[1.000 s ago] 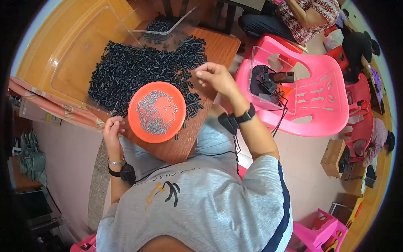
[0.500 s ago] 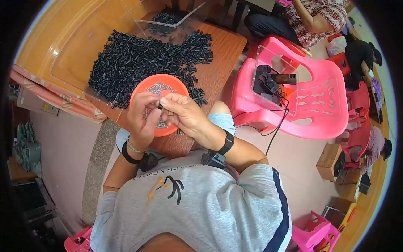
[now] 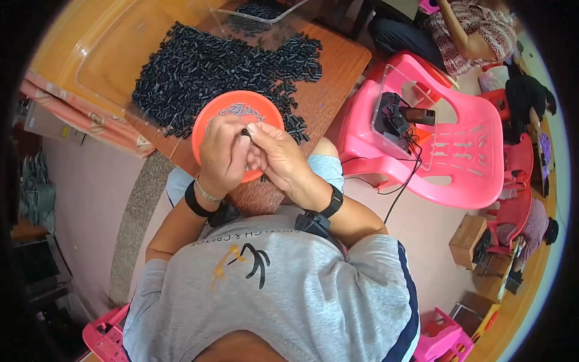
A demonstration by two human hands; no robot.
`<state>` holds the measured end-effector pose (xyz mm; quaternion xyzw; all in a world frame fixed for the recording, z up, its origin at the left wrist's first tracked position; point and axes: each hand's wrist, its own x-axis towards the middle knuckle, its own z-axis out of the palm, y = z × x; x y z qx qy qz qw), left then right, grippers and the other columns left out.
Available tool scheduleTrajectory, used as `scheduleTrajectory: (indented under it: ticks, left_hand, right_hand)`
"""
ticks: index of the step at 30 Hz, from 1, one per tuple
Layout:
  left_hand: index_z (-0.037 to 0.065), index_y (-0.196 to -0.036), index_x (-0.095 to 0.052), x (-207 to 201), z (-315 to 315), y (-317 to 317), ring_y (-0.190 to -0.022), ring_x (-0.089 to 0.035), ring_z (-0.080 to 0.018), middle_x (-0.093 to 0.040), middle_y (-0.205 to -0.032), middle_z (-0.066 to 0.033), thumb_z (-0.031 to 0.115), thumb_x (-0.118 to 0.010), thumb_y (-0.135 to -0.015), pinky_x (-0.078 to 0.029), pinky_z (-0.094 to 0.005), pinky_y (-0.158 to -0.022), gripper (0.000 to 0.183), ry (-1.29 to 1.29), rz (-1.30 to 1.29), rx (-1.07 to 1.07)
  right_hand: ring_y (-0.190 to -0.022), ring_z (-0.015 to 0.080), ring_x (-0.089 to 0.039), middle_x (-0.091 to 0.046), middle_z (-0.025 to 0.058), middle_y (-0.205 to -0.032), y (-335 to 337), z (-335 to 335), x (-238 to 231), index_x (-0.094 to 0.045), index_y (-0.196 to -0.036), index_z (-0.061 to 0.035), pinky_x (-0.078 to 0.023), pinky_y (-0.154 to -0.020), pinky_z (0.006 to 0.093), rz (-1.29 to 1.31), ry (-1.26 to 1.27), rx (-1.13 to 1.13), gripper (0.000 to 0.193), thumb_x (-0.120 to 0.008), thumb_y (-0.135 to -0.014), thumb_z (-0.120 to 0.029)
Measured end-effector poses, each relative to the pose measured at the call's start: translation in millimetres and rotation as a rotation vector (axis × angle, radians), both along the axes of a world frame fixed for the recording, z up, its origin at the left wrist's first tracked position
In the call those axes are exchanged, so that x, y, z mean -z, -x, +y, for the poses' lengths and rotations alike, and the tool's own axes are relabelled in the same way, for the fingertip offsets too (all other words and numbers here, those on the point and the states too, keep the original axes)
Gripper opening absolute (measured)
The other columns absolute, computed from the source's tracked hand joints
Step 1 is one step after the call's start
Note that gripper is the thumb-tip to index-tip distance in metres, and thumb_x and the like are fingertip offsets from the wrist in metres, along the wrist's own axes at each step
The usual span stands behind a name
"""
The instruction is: Assembling small black plastic components with tiny silver rings.
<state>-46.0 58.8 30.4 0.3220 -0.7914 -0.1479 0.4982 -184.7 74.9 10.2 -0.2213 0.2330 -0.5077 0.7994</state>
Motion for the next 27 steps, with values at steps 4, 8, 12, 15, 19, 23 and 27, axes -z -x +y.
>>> scheduleTrajectory:
  ticks: [4,8,12,15,19,23,27]
  left_hand:
    - [0.001,-0.093,-0.052,3,1,-1,-0.08,-0.055,-0.0331,-0.055,-0.093,-0.0157,0.002,-0.056,-0.078,-0.045,-0.0415,-0.071,0.016,0.04,-0.042,-0.017]
    - [0.001,-0.093,-0.051,4,3,-3,-0.079,-0.054,-0.0332,-0.054,-0.092,-0.0155,0.002,-0.056,-0.078,-0.045,-0.0414,-0.07,0.015,-0.004,-0.011,0.013]
    - [0.001,-0.092,-0.051,4,2,-3,-0.078,-0.054,-0.0328,-0.053,-0.09,-0.0152,0.001,-0.055,-0.079,-0.045,-0.0407,-0.069,0.014,-0.024,0.016,0.037]
    - [0.001,-0.091,-0.051,6,3,-3,-0.078,-0.055,-0.0284,-0.053,-0.089,-0.0144,0.002,-0.053,-0.081,-0.045,-0.0369,-0.069,0.01,-0.115,0.047,0.044]
    - [0.0,-0.09,-0.052,10,1,-5,-0.078,-0.055,-0.018,-0.054,-0.087,-0.0097,0.005,-0.051,-0.085,-0.045,-0.0324,-0.068,0.007,-0.438,0.196,0.155]
    - [0.002,-0.091,-0.053,20,-8,-9,-0.079,-0.051,-0.008,-0.054,-0.085,-0.0023,0.013,-0.049,-0.089,-0.043,-0.0254,-0.07,0.013,-0.915,0.564,0.419]
    - [0.003,-0.094,-0.056,18,-9,-13,-0.08,-0.05,-0.0069,-0.056,-0.089,-0.0013,0.019,-0.046,-0.091,-0.041,-0.0222,-0.074,0.019,-1.003,0.603,0.552]
  right_hand:
    - [-0.056,0.0068,-0.055,-0.059,-0.0011,-0.069,2,2,-2,-0.058,-0.091,-0.0072,-0.045,-0.05,0.0184,0.091,0.009,0.013,0.022,-0.051,-0.096,-0.027]
    - [-0.058,0.0063,-0.055,-0.059,-0.0009,-0.071,6,3,-2,-0.059,-0.09,-0.007,-0.045,-0.052,0.0184,0.173,0.012,0.01,0.024,-0.05,-0.096,-0.028]
    - [-0.058,0.0064,-0.055,-0.059,-0.0008,-0.07,4,4,-4,-0.059,-0.089,-0.0071,-0.045,-0.051,0.0186,0.201,0.03,0.006,0.026,-0.049,-0.097,-0.03]
    - [-0.058,0.0064,-0.055,-0.06,-0.0004,-0.071,4,4,-6,-0.059,-0.089,-0.0072,-0.044,-0.05,0.0181,0.247,0.003,-0.012,0.027,-0.049,-0.096,-0.03]
    - [-0.058,0.0064,-0.055,-0.061,0.0001,-0.072,9,4,-6,-0.059,-0.089,-0.0073,-0.044,-0.05,0.0178,0.303,0.029,-0.032,0.027,-0.049,-0.096,-0.032]
    - [-0.062,0.0062,-0.055,-0.061,0.0001,-0.075,14,5,-9,-0.06,-0.093,-0.006,-0.043,-0.055,0.018,0.487,0.157,0.067,0.017,-0.056,-0.093,-0.022]
    - [-0.072,0.0073,-0.053,-0.059,0.0004,-0.08,14,5,-17,-0.063,-0.103,-0.003,-0.042,-0.063,0.0201,0.788,0.556,0.297,0.023,-0.069,-0.081,-0.008]
